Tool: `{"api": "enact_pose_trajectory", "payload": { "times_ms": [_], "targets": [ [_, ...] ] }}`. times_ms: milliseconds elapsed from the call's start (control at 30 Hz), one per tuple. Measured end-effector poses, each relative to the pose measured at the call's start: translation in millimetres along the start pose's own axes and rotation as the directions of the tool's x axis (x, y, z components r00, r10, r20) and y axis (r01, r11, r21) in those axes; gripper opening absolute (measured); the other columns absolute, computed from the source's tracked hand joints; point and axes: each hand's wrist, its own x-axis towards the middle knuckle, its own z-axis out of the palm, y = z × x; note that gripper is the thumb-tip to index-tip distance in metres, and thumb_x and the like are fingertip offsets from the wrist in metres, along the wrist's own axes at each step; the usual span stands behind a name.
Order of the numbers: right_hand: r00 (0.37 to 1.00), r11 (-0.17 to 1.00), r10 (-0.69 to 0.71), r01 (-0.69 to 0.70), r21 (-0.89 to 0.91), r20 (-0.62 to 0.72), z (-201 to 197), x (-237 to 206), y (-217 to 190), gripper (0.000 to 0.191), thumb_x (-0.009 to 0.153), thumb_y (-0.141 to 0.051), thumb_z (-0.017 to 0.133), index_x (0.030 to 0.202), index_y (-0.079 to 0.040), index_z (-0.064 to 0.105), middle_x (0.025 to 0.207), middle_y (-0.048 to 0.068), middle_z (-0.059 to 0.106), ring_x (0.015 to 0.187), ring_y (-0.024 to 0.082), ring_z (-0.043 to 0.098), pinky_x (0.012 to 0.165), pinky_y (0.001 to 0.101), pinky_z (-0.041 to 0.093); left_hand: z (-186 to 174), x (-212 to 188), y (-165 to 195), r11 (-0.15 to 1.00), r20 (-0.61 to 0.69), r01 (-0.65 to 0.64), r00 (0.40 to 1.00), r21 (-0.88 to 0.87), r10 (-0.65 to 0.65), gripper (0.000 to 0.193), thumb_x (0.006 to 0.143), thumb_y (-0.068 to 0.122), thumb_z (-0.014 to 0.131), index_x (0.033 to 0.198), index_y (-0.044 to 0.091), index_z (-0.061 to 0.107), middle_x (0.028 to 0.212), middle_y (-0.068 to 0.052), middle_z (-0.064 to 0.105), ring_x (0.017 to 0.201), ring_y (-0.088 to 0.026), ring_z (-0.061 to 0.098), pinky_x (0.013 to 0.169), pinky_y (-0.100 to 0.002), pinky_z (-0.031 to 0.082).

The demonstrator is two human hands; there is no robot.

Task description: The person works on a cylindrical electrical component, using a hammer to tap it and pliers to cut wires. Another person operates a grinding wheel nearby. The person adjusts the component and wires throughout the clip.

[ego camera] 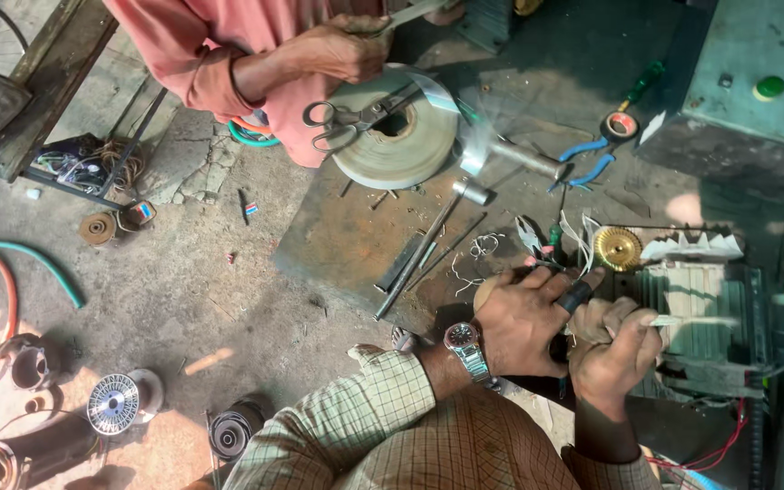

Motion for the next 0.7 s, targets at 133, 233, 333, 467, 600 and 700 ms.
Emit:
{"api": "enact_pose_trajectory", "payload": {
  "times_ms": [133, 233, 333, 467, 600, 700],
  "targets": [
    [0.999, 0.999, -0.005, 0.006, -0.039, 0.049, 7.3, 0.5, -5.3, 0.054, 0.114, -0.042, 0.052, 0.078, -0.01, 0.027, 0.072, -0.001, 0.026, 0.058, 0.012, 0.027, 0.056, 0.0326, 0.023, -1.6, -1.9, -2.3, 0.998, 0.044, 0.002, 0.999, 0.057, -0.005, 0.065, 0.057, 0.057, 0.085, 0.102, 0.01, 0.075, 0.147, -0.014, 0.057, 0.134, -0.027, 0.055, 0.105, -0.053, 0.049],
    [0.997, 0.998, 0.0, 0.005, -0.07, 0.072, 8.6, 0.5, -8.5, 0.055, 0.115, -0.041, 0.051, 0.076, -0.01, 0.027, 0.07, -0.001, 0.025, 0.053, 0.011, 0.025, 0.055, 0.0325, 0.022, -2.6, -2.8, -3.5, 1.0, 0.039, 0.008, 0.999, -0.01, -0.007, 0.06, 0.054, 0.052, 0.085, 0.097, 0.01, 0.078, 0.144, -0.011, 0.059, 0.131, -0.027, 0.056, 0.099, -0.054, 0.049],
    [0.999, 0.994, -0.001, 0.007, -0.109, 0.054, 8.7, 0.1, -10.6, 0.056, 0.115, -0.039, 0.051, 0.074, -0.01, 0.026, 0.069, -0.001, 0.024, 0.054, 0.011, 0.023, 0.053, 0.0322, 0.02, -2.5, -2.2, -3.4, 1.0, 0.044, -0.002, 0.999, 0.031, 0.0, 0.067, 0.051, 0.055, 0.087, 0.1, 0.01, 0.077, 0.144, -0.011, 0.058, 0.132, -0.027, 0.055, 0.103, -0.053, 0.049],
    [0.993, 0.99, 0.117, -0.116, -0.075, 0.011, 6.0, -3.3, -11.0, 0.055, 0.115, -0.04, 0.05, 0.075, -0.008, 0.029, 0.065, -0.001, 0.026, 0.055, 0.011, 0.023, 0.053, 0.032, 0.021, -1.0, -2.0, -4.7, 0.999, 0.064, 0.01, 0.998, 0.034, -0.012, 0.065, 0.049, 0.055, 0.088, 0.098, 0.012, 0.078, 0.144, -0.01, 0.058, 0.132, -0.028, 0.056, 0.104, -0.055, 0.047],
    [0.991, 0.983, 0.115, -0.123, -0.136, -0.063, -1.1, -11.6, -7.5, 0.057, 0.115, -0.04, 0.052, 0.072, -0.011, 0.029, 0.065, -0.001, 0.028, 0.055, 0.012, 0.028, 0.055, 0.0333, 0.024, -0.9, -2.9, -6.7, 1.0, -0.01, -0.005, 1.0, -0.026, 0.005, 0.074, 0.048, 0.053, 0.088, 0.107, 0.011, 0.077, 0.142, -0.01, 0.061, 0.131, -0.029, 0.058, 0.106, -0.051, 0.048],
    [0.981, 0.977, 0.122, -0.145, -0.156, -0.149, -7.7, -16.9, -3.9, 0.052, 0.112, -0.04, 0.05, 0.073, -0.009, 0.035, 0.067, 0.001, 0.034, 0.059, 0.016, 0.035, 0.058, 0.0347, 0.032, -4.1, 0.0, -7.5, 0.998, 0.013, -0.033, 0.999, -0.045, 0.033, 0.073, 0.05, 0.052, 0.088, 0.108, 0.009, 0.077, 0.144, -0.01, 0.061, 0.135, -0.029, 0.056, 0.109, -0.05, 0.047]
  ]
}}
